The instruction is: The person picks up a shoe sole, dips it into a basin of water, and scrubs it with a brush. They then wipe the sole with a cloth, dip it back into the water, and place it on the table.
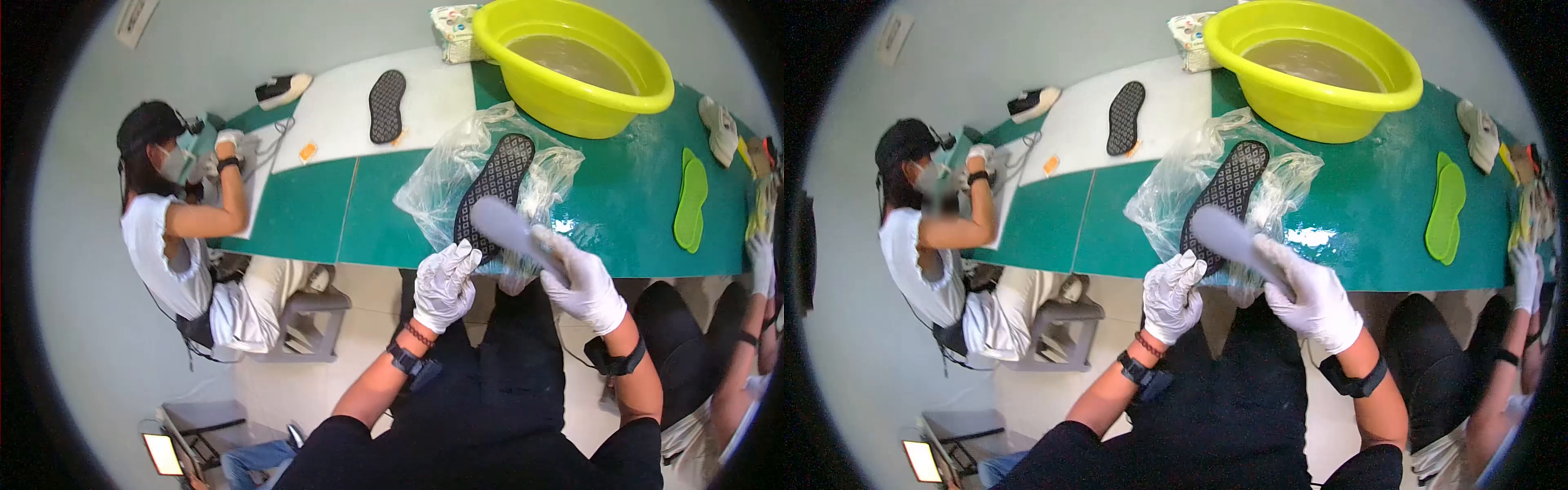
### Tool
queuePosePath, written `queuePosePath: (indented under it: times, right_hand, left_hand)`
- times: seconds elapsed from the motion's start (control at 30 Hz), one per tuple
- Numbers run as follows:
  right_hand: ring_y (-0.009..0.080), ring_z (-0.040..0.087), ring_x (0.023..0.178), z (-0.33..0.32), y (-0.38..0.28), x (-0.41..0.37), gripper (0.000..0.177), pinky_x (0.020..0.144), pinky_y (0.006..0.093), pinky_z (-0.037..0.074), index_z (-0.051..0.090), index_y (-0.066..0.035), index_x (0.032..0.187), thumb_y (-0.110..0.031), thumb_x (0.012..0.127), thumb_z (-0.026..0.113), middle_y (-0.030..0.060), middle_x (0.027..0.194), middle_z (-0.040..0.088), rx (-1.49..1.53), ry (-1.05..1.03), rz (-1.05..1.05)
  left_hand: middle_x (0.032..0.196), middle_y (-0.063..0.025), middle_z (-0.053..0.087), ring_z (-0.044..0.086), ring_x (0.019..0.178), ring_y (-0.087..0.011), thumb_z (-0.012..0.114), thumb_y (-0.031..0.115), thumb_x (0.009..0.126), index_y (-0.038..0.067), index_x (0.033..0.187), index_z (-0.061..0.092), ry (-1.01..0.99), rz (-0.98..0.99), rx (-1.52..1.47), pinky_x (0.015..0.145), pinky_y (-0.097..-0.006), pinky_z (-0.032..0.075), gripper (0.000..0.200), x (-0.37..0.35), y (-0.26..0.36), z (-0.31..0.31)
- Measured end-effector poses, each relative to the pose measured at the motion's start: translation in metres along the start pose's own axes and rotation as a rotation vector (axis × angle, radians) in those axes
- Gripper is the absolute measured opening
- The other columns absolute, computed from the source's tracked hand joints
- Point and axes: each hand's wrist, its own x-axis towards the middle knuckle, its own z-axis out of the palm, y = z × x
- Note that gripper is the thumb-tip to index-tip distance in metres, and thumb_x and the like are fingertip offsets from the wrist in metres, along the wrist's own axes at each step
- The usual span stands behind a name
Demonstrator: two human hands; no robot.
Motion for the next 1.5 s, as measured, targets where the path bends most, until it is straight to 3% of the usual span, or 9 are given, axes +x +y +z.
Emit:
queuePosePath:
  times: [0.23,0.37,0.47,0.73,0.9,0.93,1.17,1.37,1.5]
  right_hand:
    - [0.0232,0.068,0.082,0.011,-0.008,0.013,0.042,0.076,0.0307,0.053,0.06,-0.011,0.136,-0.013,0.094,0.059,0.0142,0.104,0.07,-0.11,-0.115,-0.127]
    - [0.0281,0.06,0.06,0.017,-0.04,0.017,0.039,0.063,0.0353,0.051,0.064,-0.012,0.132,-0.021,0.094,0.061,0.0148,0.069,0.06,-0.172,-0.272,-0.002]
    - [0.0308,0.061,0.059,0.016,-0.012,0.022,0.03,0.062,0.0365,0.051,0.069,-0.011,0.122,-0.022,0.095,0.061,0.0164,0.068,0.061,-0.188,-0.359,-0.015]
    - [0.0105,0.062,0.109,-0.022,0.029,0.1,0.036,0.096,0.0275,0.048,0.06,-0.002,0.133,-0.007,0.099,0.052,0.0157,0.117,0.071,-0.267,-0.028,-0.055]
    - [0.0234,0.072,0.096,0.001,-0.024,0.065,0.033,0.089,0.0294,0.052,0.066,-0.004,0.126,-0.014,0.095,0.061,0.0167,0.106,0.074,-0.205,-0.462,-0.102]
    - [0.0257,0.072,0.093,0.0,-0.044,0.063,0.033,0.087,0.0305,0.053,0.067,-0.004,0.125,-0.015,0.095,0.06,0.0185,0.105,0.073,-0.347,-0.534,0.016]
    - [0.0172,0.067,0.11,-0.021,0.035,0.109,0.033,0.093,0.0304,0.051,0.063,-0.003,0.13,-0.012,0.099,0.053,0.0201,0.116,0.07,-0.414,-0.037,-0.115]
    - [0.0178,0.07,0.093,0.005,-0.045,0.058,0.031,0.087,0.0291,0.052,0.067,-0.002,0.124,-0.009,0.096,0.057,0.0181,0.102,0.073,-0.426,-0.546,0.065]
    - [0.0309,0.071,0.102,-0.013,0.027,0.088,0.034,0.087,0.0328,0.054,0.064,-0.006,0.128,-0.013,0.096,0.057,0.0234,0.11,0.069,-0.297,-0.11,-0.066]
  left_hand:
    - [0.113,-0.0086,0.068,0.066,0.096,-0.0269,0.069,0.016,0.063,0.02,0.114,0.067,0.044,0.019,0.045,0.065,-0.0416,0.049,0.051,-0.004,-0.015,0.02]
    - [0.09,-0.0011,0.069,0.069,0.081,-0.0261,0.07,0.016,0.069,0.02,0.088,0.067,0.105,-0.039,-0.003,0.06,-0.0394,0.048,0.02,-0.004,-0.014,0.027]
    - [0.094,0.0009,0.068,0.068,0.087,-0.0222,0.069,0.016,0.071,0.022,0.094,0.069,0.193,-0.057,-0.009,0.063,-0.0369,0.049,0.024,-0.014,-0.015,0.041]
    - [0.098,0.0026,0.068,0.067,0.086,-0.018,0.069,0.013,0.071,0.02,0.098,0.072,0.168,-0.122,-0.076,0.066,-0.0346,0.051,0.028,-0.005,-0.005,0.027]
    - [0.116,0.0021,0.067,0.062,0.105,-0.0172,0.066,0.015,0.082,0.022,0.108,0.072,0.084,-0.14,-0.095,0.085,-0.0336,0.049,0.028,-0.011,-0.009,0.026]
    - [0.097,0.002,0.07,0.067,0.083,-0.0179,0.068,0.013,0.07,0.02,0.098,0.072,0.177,-0.115,-0.119,0.065,-0.0339,0.051,0.029,-0.002,-0.01,0.022]
    - [0.096,0.001,0.068,0.066,0.083,-0.0173,0.068,0.013,0.071,0.021,0.099,0.072,0.189,-0.14,-0.107,0.064,-0.0326,0.05,0.03,0.001,-0.006,0.021]
    - [0.095,-0.0001,0.07,0.067,0.084,-0.0192,0.069,0.013,0.071,0.021,0.098,0.073,0.145,-0.146,-0.132,0.068,-0.0343,0.052,0.029,-0.004,-0.008,0.023]
    - [0.097,0.0011,0.07,0.067,0.085,-0.0197,0.07,0.013,0.069,0.021,0.098,0.073,0.173,-0.157,-0.119,0.069,-0.0349,0.052,0.03,0.002,-0.004,0.018]
